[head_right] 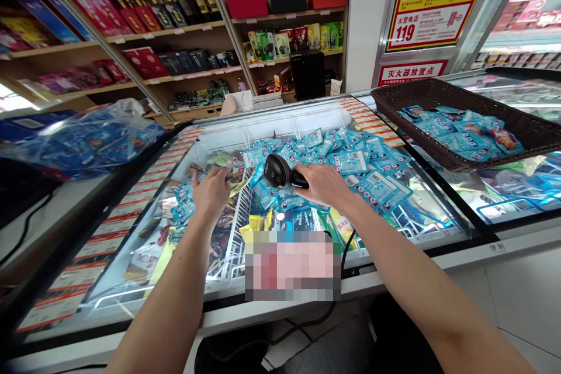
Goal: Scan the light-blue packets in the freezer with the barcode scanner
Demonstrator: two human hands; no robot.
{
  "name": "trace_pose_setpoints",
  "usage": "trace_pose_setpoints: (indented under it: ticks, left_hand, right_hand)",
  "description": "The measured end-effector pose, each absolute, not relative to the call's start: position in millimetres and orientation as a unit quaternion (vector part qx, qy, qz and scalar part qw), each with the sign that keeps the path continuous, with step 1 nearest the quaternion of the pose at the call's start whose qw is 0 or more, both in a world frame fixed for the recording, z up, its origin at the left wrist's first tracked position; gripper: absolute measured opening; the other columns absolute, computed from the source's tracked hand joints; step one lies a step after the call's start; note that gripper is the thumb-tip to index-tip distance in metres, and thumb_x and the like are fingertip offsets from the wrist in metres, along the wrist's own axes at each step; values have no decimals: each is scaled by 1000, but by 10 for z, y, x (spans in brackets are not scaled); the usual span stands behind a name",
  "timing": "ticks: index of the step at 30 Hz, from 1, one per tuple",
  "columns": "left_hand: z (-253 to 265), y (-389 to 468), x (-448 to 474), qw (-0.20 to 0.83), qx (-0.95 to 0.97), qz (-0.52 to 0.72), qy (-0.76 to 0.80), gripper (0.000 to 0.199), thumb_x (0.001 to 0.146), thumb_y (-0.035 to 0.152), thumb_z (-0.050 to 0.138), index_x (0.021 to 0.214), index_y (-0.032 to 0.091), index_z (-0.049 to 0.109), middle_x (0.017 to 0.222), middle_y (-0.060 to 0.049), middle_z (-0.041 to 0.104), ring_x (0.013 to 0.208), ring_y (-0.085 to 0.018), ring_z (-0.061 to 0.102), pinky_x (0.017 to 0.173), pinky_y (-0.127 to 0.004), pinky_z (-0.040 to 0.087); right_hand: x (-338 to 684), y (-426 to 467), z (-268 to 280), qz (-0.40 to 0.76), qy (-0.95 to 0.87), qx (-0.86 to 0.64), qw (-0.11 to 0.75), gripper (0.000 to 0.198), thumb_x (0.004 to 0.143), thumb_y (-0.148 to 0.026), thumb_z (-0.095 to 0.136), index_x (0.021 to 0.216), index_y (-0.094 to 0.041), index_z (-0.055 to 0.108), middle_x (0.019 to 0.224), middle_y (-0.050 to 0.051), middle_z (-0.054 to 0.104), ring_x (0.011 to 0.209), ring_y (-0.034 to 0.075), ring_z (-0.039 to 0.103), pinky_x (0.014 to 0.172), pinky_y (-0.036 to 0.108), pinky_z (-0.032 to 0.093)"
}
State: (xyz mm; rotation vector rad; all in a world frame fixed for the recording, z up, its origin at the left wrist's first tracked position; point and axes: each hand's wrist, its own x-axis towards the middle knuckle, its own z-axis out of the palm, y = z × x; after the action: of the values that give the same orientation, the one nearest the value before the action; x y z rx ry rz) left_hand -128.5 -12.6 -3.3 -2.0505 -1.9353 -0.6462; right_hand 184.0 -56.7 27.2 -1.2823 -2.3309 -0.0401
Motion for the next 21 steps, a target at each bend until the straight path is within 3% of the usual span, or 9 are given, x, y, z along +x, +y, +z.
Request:
trace_pose_setpoints:
  ticks: [4, 7, 12, 15, 21]
  left_hand:
    - [-72, -49, -1141, 85, -757, -260, -594, 44, 88, 28, 36, 129, 25, 51, 140, -9, 48, 133, -25, 39, 114, -50, 9]
    - [-101, -1, -1057, 39, -794, -235, -560, 43, 89, 35, 36, 129, 26, 51, 142, -7, 45, 135, -24, 35, 113, -49, 13]
    - [-32, -18, -1025, 33, -806, -232, -544, 36, 89, 41, 38, 108, 27, 65, 114, -7, 66, 115, -25, 54, 107, -45, 26]
    - [16, -41, -1016, 45, -802, -249, -540, 36, 89, 43, 39, 103, 25, 67, 99, -9, 69, 103, -26, 57, 98, -42, 35]
    - [-94, 4, -994, 68, -775, -258, -573, 54, 88, 49, 41, 131, 18, 49, 126, -13, 56, 117, -26, 49, 101, -40, 35]
  right_hand:
    - [1836, -569, 278, -11, -852, -466, 240, 32, 83, -41, 57, 107, -21, 59, 92, 5, 70, 77, 18, 62, 63, 28, 36]
    - [1830, -566, 279, -13, -852, -466, 239, 32, 82, -41, 58, 107, -21, 59, 91, 5, 70, 76, 19, 62, 62, 28, 36]
    - [1821, -569, 277, -18, -851, -468, 238, 32, 82, -42, 57, 107, -21, 59, 90, 4, 70, 75, 19, 62, 61, 28, 35]
    - [1820, -575, 280, -25, -849, -473, 233, 31, 82, -41, 57, 107, -21, 59, 88, 4, 70, 75, 19, 62, 60, 28, 34]
    - [1818, -577, 282, -27, -851, -471, 231, 33, 82, -43, 57, 106, -21, 59, 88, 4, 70, 74, 19, 62, 59, 28, 33]
